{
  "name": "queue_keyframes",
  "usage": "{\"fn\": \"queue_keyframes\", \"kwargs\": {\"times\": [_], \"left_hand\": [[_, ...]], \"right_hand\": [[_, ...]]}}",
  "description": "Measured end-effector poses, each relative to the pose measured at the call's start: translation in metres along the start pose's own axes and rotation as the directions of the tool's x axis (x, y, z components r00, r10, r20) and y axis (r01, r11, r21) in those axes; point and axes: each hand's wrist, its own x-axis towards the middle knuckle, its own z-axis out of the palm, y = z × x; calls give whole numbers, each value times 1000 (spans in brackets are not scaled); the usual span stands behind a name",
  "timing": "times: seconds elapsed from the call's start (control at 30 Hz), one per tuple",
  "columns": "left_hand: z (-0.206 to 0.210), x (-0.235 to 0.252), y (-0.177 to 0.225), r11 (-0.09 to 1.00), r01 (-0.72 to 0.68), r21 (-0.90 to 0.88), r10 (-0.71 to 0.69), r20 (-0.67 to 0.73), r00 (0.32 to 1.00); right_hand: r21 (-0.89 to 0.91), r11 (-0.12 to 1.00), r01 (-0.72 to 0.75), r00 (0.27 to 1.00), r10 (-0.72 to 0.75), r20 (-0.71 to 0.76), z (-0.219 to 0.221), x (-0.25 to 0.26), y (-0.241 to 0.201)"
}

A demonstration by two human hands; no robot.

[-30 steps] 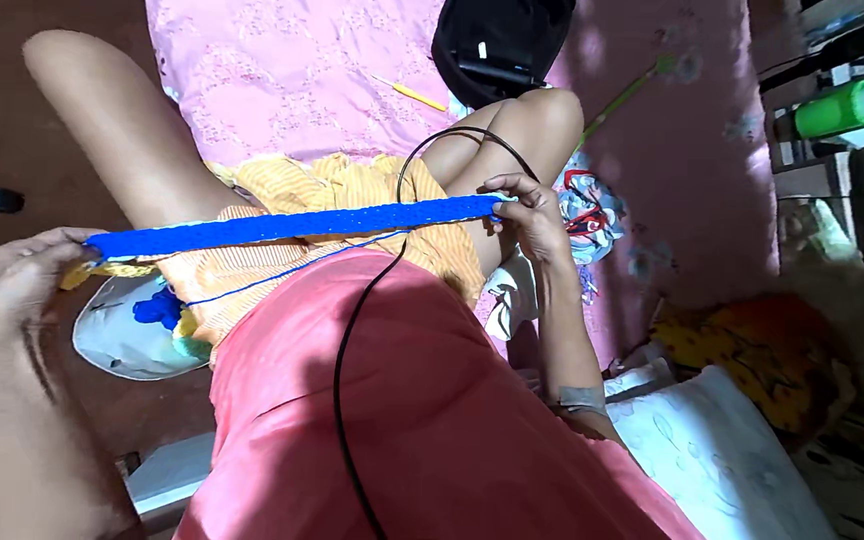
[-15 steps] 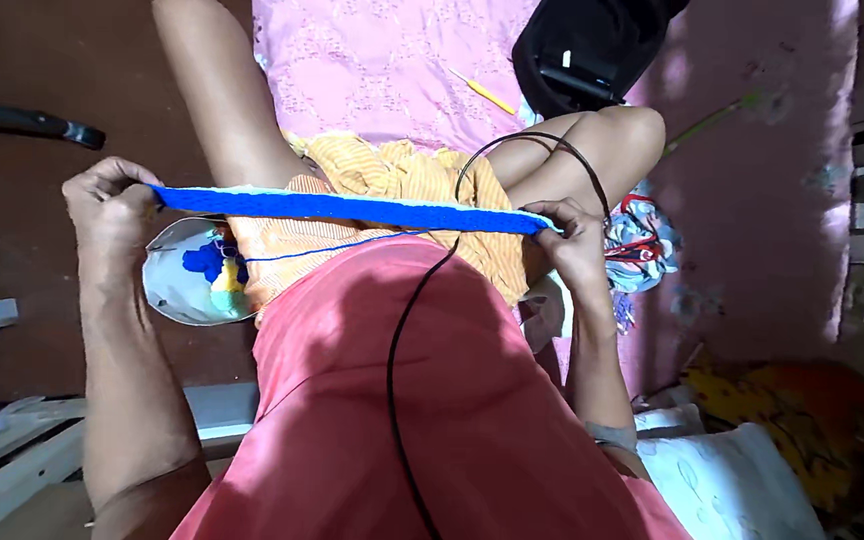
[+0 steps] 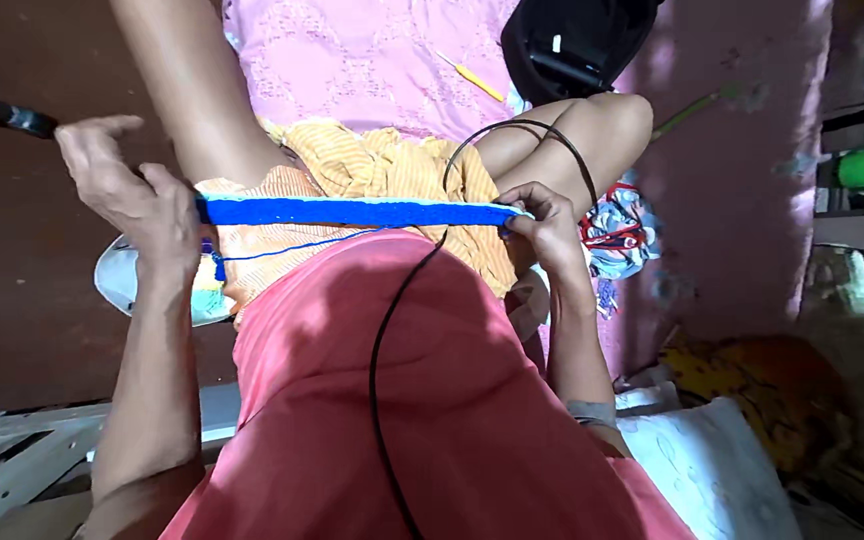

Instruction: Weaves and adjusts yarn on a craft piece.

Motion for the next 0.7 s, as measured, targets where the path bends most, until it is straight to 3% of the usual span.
{"fn": "queue_keyframes", "kwargs": {"times": [0.07,0.13,0.23,0.3,0.33,0.4,0.57,0.7], "left_hand": [[5,-2,56,959,-252,-130,255,5,967],[18,-6,122,874,-346,-341,430,207,879],[65,-6,186,812,-315,-491,570,555,606],[93,-1,213,816,-245,-524,576,708,408],[103,2,221,824,-209,-526,565,749,346],[114,5,231,824,-164,-543,565,763,315],[116,7,232,824,-101,-558,558,764,324],[118,5,228,819,0,-574,539,768,345]], "right_hand": [[63,998,2,1000,-3,24,-2,2,3],[153,988,16,998,-24,51,-4,12,8],[266,964,-15,995,-12,101,-6,20,11],[309,950,-31,992,-9,125,-9,21,11],[322,946,-32,990,-14,139,-11,22,11],[342,939,-38,986,-20,165,-13,23,14],[436,899,-37,968,-77,240,-20,26,21],[464,885,-29,972,-83,219,-19,25,19]]}}
